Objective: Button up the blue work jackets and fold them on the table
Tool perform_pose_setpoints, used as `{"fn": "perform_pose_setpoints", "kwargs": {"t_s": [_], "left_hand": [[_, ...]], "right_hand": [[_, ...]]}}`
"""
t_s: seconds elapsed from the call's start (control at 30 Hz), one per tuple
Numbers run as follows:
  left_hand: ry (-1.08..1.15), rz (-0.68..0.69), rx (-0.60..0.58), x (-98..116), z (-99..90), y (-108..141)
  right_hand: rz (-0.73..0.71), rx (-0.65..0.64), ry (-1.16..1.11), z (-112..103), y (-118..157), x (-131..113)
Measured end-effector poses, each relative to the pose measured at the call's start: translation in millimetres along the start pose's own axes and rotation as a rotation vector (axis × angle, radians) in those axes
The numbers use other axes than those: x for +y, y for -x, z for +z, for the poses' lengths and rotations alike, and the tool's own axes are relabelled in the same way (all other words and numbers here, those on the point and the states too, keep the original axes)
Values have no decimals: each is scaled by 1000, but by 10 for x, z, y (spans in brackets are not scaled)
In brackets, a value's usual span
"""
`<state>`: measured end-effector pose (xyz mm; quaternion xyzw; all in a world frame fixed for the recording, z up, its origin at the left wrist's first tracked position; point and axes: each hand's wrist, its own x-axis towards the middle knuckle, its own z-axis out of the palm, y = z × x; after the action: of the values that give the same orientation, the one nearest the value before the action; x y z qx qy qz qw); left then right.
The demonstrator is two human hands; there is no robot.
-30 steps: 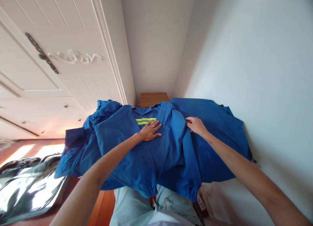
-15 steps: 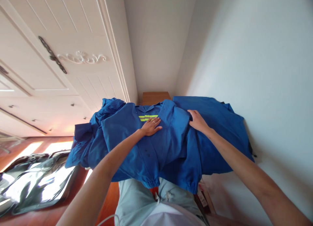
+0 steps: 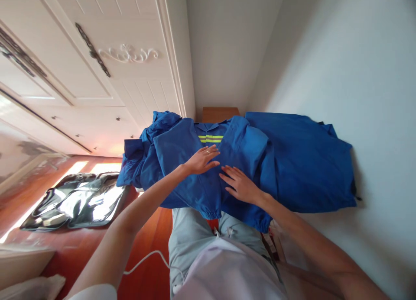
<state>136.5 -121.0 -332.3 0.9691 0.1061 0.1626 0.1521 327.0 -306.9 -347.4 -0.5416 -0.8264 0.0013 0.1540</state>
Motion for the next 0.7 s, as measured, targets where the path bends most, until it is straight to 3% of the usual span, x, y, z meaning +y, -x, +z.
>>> {"fn": "perform_pose_setpoints", "kwargs": {"t_s": [0.13, 0.2, 0.27, 0.37, 0.43, 0.5, 0.6, 0.63, 0.7], "left_hand": [[-122, -47, -105, 138, 143, 346], [-83, -123, -73, 147, 171, 406], [4, -166, 35, 162, 136, 447], [109, -193, 353, 244, 58, 657], [106, -266, 626, 315, 80, 959], [41, -462, 929, 364, 202, 1363], [-82, -927, 1395, 372, 529, 1992], [-92, -1000, 1451, 362, 649, 2168], [20, -1151, 1411, 332, 857, 2432]], "right_hand": [[7, -34, 66, 266, -5, -53], [13, -5, 47, 258, -12, -61], [6, 46, -11, 227, 16, -157], [-31, 130, -171, 253, 179, -462], [-61, 182, -274, 344, 344, -686], [-78, 240, -322, 475, 486, -853], [-34, 288, -300, 701, 538, -945], [-17, 277, -279, 776, 509, -943], [-10, 218, -229, 917, 417, -914]]}}
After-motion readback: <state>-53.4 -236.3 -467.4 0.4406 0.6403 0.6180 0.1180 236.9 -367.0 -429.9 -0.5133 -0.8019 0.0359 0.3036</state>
